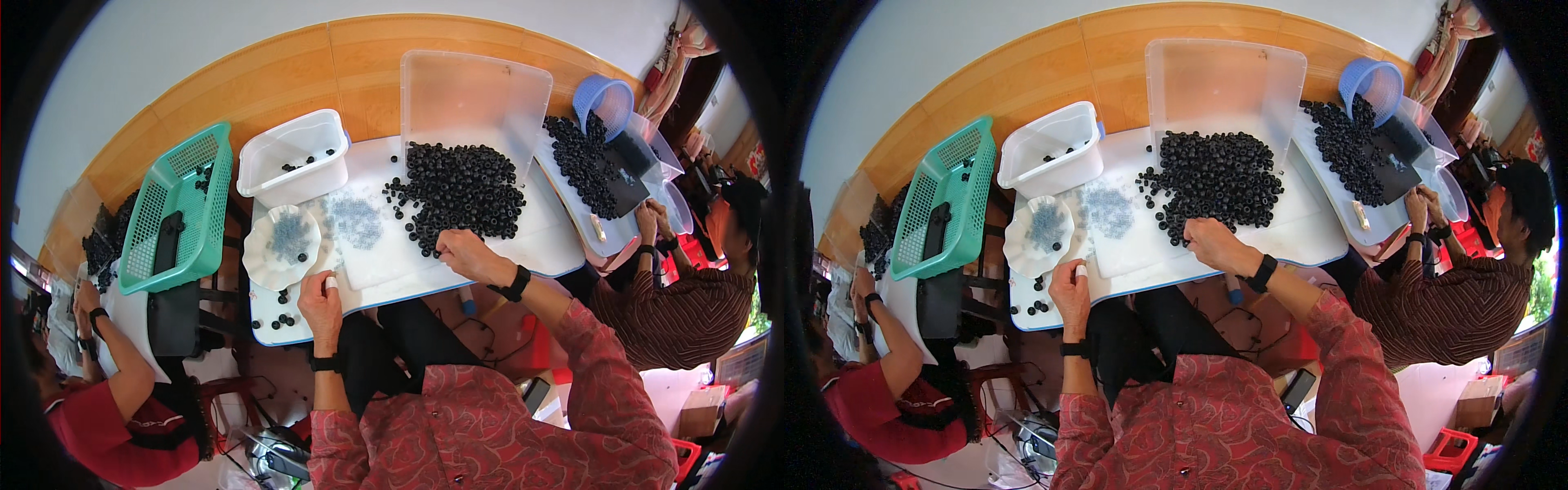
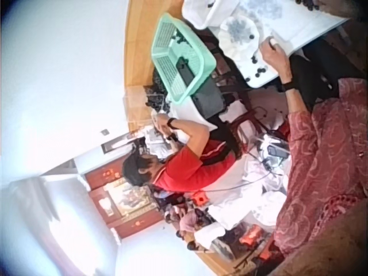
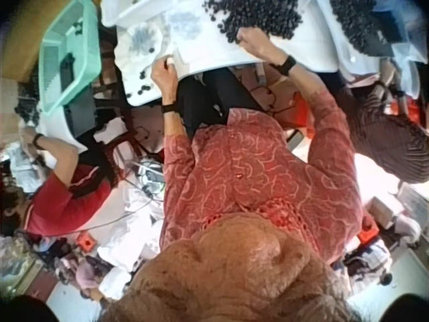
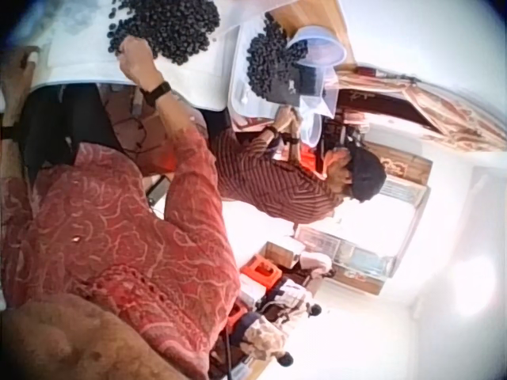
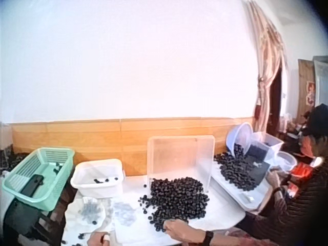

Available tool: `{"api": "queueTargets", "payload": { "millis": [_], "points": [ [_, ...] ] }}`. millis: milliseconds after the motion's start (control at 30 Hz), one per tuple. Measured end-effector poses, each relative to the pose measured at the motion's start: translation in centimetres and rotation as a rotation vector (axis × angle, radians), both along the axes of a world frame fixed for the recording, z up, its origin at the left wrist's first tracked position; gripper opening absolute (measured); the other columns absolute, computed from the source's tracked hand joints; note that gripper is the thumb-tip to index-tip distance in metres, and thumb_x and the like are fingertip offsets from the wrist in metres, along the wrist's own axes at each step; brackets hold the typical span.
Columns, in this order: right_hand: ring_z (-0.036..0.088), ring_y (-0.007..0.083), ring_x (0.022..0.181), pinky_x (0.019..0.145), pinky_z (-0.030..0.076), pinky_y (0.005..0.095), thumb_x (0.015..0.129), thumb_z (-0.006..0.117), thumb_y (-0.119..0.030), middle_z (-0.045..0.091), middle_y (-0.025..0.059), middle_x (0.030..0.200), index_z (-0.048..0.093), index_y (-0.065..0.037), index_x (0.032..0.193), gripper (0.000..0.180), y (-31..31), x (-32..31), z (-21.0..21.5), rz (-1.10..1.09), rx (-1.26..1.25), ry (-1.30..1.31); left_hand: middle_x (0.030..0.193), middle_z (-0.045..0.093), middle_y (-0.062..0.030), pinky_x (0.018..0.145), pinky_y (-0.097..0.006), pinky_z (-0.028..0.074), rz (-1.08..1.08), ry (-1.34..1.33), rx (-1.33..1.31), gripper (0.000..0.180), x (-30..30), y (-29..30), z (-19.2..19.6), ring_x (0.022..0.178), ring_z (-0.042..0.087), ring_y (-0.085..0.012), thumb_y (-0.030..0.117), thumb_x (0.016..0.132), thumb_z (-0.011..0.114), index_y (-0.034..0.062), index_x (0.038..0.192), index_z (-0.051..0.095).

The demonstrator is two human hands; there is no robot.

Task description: The recorder is assembling small black plastic components by attaching white pieces to them.

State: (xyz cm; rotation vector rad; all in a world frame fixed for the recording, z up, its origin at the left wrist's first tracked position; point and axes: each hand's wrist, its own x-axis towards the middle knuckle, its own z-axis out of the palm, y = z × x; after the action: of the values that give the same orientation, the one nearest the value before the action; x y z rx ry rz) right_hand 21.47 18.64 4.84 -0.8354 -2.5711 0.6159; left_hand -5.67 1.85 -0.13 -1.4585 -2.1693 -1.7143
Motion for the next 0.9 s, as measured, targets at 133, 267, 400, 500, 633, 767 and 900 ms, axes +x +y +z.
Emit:
{"api": "queueTargets", "payload": {
  "millis": [133,267,400,500,633,767,900],
  "points": [
    [0.065,0.0377,0.083,0.073,0.052,0.0446,0.079,0.064,-0.002,0.064,0.0172,0.091,0.061,-0.002,0.091,0.012,1.3,-1.4,1.7,-0.004,0.067,-0.043,0.085,0.064,-0.0137,0.066,-0.035,0.051,-0.003,-0.003,-0.027,0.015,0.0,0.0,0.0,0.073,0.063,-0.0287,-0.002,0.081,0.062,0.0004,0.095,0.069],
    [0.056,0.0325,0.102,0.083,0.048,0.0448,0.077,0.060,0.003,0.059,0.0105,0.110,0.063,-0.007,0.109,0.034,3.4,-2.7,2.6,0.001,0.321,-0.118,0.084,0.063,-0.0139,0.066,-0.036,0.050,0.003,0.019,-0.002,0.015,0.2,0.0,0.2,0.073,0.063,-0.0290,-0.002,0.081,0.062,-0.0001,0.094,0.069],
    [0.050,0.0272,0.106,0.084,0.045,0.0418,0.077,0.063,0.000,0.057,0.0049,0.112,0.064,-0.012,0.117,0.042,5.8,-3.0,0.9,0.086,0.508,-0.214,0.084,0.063,-0.0143,0.066,-0.036,0.050,-0.003,0.012,0.010,0.014,0.2,0.1,0.3,0.072,0.062,-0.0295,-0.003,0.081,0.061,-0.0011,0.093,0.068],
    [0.051,0.0268,0.104,0.080,0.045,0.0406,0.074,0.066,-0.003,0.056,0.0060,0.110,0.066,-0.011,0.109,0.036,6.0,-3.3,1.2,0.083,0.537,-0.369,0.084,0.063,-0.0147,0.067,-0.037,0.050,0.002,0.001,0.000,0.014,0.1,0.1,0.2,0.073,0.062,-0.0299,-0.003,0.081,0.061,-0.0014,0.093,0.068],
    [0.051,0.0272,0.104,0.079,0.046,0.0415,0.071,0.070,-0.006,0.056,0.0074,0.106,0.068,-0.009,0.097,0.026,5.7,-3.5,1.8,0.017,0.501,-0.459,0.085,0.063,-0.0147,0.067,-0.037,0.050,0.009,-0.002,0.011,0.013,-0.1,0.0,0.1,0.075,0.062,-0.0302,-0.002,0.081,0.062,-0.0014,0.093,0.068],
    [0.051,0.0283,0.104,0.081,0.047,0.0426,0.070,0.069,-0.005,0.056,0.0080,0.106,0.069,-0.008,0.096,0.026,5.2,-2.9,2.0,0.013,0.469,-0.431,0.085,0.063,-0.0146,0.067,-0.037,0.050,0.016,-0.010,0.020,0.013,0.0,0.1,0.0,0.075,0.063,-0.0301,-0.002,0.081,0.062,-0.0013,0.093,0.068],
    [0.052,0.0293,0.105,0.085,0.047,0.0434,0.071,0.067,-0.002,0.056,0.0095,0.106,0.067,-0.006,0.100,0.029,4.4,-2.4,2.0,-0.007,0.388,-0.408,0.085,0.064,-0.0144,0.068,-0.037,0.050,0.013,-0.017,0.011,0.013,0.0,0.1,-0.1,0.075,0.063,-0.0299,-0.002,0.081,0.062,-0.0010,0.093,0.068]
  ]
}}
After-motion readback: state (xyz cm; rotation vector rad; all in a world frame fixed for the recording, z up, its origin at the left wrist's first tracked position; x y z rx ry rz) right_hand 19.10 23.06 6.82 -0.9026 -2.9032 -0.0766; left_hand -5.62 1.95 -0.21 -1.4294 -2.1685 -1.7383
